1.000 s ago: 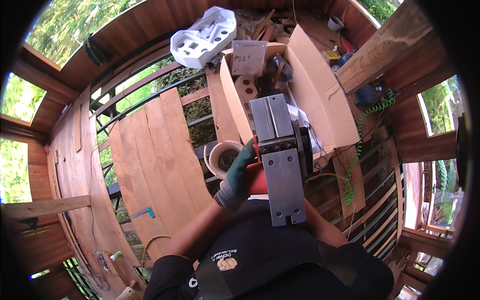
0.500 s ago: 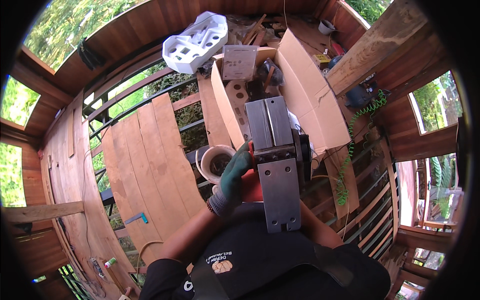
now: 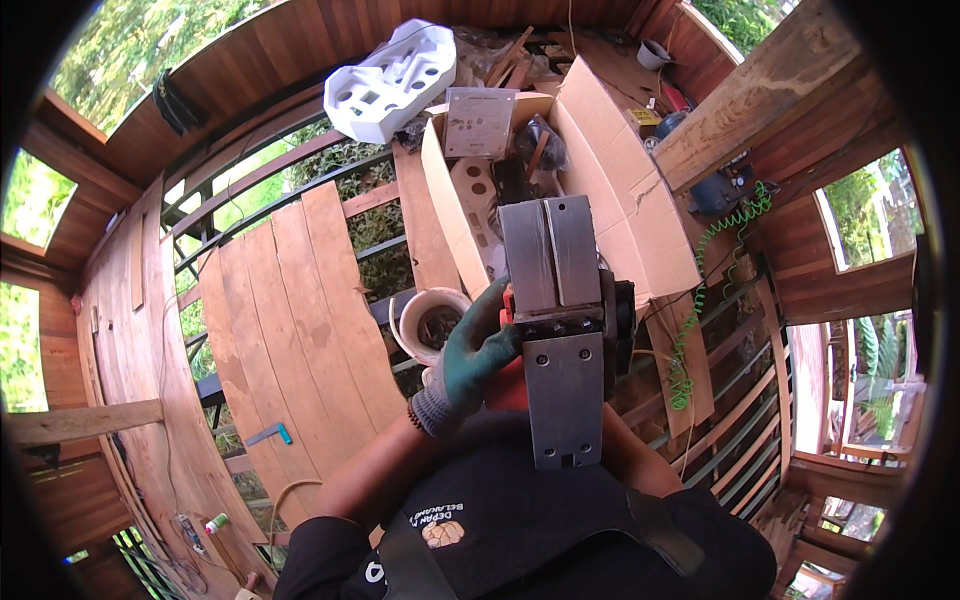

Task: The person installs wooden floorboards on a partially completed floor. They measure and mark boards with a square and pencil, fit boards into gaps, and use a nail gun to fasten them. Another worker is visible nearby.

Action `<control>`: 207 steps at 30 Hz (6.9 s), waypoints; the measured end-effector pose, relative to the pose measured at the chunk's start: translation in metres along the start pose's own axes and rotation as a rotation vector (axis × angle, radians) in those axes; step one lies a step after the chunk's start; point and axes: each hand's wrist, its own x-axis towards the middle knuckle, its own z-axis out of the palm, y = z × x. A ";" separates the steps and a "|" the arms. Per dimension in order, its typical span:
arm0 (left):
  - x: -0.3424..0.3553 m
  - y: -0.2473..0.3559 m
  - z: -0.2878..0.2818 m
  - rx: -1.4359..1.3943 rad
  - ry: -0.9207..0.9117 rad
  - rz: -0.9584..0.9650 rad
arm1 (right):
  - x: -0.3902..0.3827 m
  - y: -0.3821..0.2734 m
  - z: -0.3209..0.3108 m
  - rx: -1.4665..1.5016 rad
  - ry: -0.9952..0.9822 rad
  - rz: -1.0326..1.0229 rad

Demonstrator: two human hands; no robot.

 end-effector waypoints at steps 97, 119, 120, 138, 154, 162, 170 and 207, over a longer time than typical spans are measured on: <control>0.007 -0.015 -0.017 0.293 0.212 0.070 | -0.001 -0.114 0.034 -1.343 0.031 -0.001; -0.006 -0.034 -0.027 0.012 -0.014 -0.032 | -0.004 -0.110 0.020 -1.380 0.119 0.143; -0.007 -0.031 -0.025 0.036 -0.009 -0.031 | -0.004 -0.110 0.021 -1.336 0.128 0.159; -0.015 -0.028 -0.022 0.021 -0.018 0.001 | -0.004 -0.107 0.010 -1.377 0.019 0.092; -0.010 -0.036 -0.039 0.328 -0.079 0.007 | -0.004 -0.109 0.013 -1.389 -0.029 0.147; -0.016 -0.030 -0.031 0.254 -0.018 0.013 | -0.005 -0.109 0.010 -1.354 -0.010 0.154; -0.012 -0.037 -0.038 0.390 -0.042 0.044 | -0.004 -0.109 0.016 -1.329 0.014 0.188; -0.006 -0.038 -0.041 0.274 -0.004 -0.006 | 0.010 -0.087 0.043 -1.760 0.251 0.022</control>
